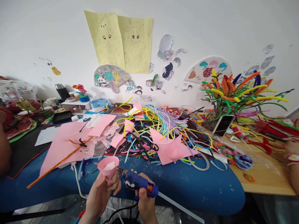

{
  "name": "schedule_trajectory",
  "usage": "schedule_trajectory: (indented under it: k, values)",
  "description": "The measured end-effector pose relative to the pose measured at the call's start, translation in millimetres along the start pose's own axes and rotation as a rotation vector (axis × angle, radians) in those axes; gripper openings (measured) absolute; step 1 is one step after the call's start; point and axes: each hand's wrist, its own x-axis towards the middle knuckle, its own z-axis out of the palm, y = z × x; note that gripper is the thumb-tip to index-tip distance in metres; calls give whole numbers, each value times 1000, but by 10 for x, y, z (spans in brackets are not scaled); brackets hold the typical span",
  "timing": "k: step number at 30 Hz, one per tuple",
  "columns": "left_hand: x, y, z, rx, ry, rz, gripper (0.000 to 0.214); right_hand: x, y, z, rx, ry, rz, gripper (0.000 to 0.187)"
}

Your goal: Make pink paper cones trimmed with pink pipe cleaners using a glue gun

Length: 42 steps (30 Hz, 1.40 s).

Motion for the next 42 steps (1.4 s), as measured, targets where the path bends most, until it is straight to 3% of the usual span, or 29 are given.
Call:
schedule_trajectory:
  k: [6, 16, 28, 34, 42]
  values:
    - [19, -75, -24, 17, 42, 24, 34, 24, -73, 14, 2, 4, -7, 65]
    - [-1, -7, 33, 4, 82, -18, 39, 3, -45, 20, 13, 16, -12, 62]
    - [1, 107, 74, -189, -72, -158, 37, -37, 41, -29, 33, -65, -23, 60]
    - [-18, 127, 63, -261, -83, -196, 36, -10, -31, 1, 54, -142, -43, 66]
    - [-14, 109, 39, -340, -126, -224, 32, -5, -9, 3, 69, -145, -57, 62]
